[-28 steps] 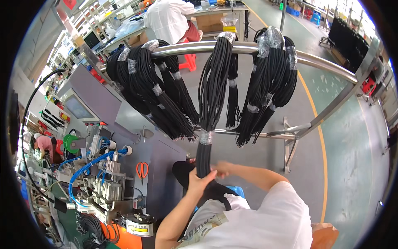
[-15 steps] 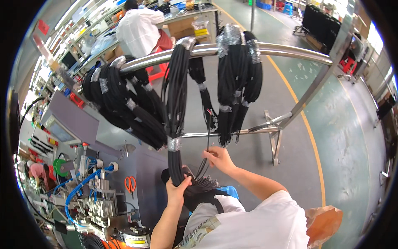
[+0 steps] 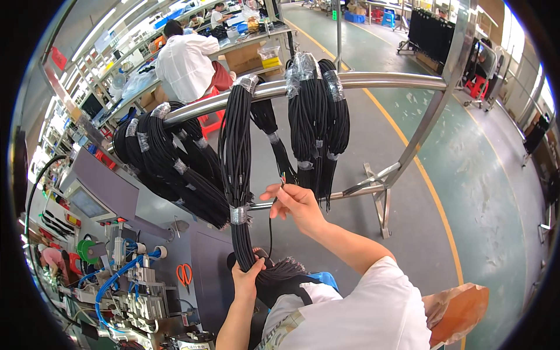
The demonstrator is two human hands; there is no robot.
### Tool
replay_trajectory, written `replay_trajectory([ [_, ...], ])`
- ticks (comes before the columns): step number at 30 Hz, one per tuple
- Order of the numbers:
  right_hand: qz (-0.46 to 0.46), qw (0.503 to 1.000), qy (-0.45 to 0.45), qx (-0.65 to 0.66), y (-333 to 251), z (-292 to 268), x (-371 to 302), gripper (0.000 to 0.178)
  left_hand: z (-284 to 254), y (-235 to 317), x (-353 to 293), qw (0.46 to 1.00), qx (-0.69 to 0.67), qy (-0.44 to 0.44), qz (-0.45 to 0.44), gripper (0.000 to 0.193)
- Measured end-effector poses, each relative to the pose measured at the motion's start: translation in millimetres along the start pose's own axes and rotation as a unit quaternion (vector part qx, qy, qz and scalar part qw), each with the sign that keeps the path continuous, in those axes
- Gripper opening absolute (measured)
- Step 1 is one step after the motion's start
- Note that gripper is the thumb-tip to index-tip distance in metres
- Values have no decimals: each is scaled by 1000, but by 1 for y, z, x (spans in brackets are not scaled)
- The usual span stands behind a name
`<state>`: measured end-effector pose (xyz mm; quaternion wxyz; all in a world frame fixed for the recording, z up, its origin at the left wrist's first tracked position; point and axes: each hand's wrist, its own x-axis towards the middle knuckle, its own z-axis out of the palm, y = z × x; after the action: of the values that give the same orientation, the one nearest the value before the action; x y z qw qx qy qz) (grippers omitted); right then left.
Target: The person takes a bundle of cables from a rack, places it on the workbench, and inserts the wire ends into a processing machine one by one by hand.
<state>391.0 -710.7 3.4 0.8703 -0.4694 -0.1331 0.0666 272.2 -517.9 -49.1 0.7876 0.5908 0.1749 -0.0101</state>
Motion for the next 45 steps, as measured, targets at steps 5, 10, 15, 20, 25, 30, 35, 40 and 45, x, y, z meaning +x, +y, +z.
replay_trajectory([
  [5, 6, 999, -40, 6, -1, -6, 5, 29, 5, 3, 1, 1000, 2, 4, -8, 22],
  [10, -136, 973, 8, -187, 4, 8, 52, 66, 7, 3, -4, 999, 53, -13, 3, 26],
  [15, -16, 994, 18, -106, -55, 86, 134, 42, 3, -1, -17, 951, 205, -160, 164, 66],
  [20, -114, 981, -147, -56, -134, 164, 107, 45, -46, 24, 31, 889, 287, 10, 356, 90],
  [25, -29, 803, -583, 118, -217, 228, 20, 73, -11, 150, 60, 825, 280, 144, 469, 124],
  [30, 21, 422, -880, 217, -279, 297, 43, 78, 23, 271, 39, 802, 116, 128, 571, 99],
  [35, -29, 427, -873, 234, -296, 331, 46, 70, -16, 285, -47, 716, 119, 203, 657, 25],
  [40, -18, 550, -768, 326, -253, 360, 76, 62, -61, 298, -201, 672, 245, 279, 640, 23],
  [45, 204, 577, -714, 341, -173, 447, 79, 52, -90, 323, -341, 812, 258, 366, 374, 32],
])
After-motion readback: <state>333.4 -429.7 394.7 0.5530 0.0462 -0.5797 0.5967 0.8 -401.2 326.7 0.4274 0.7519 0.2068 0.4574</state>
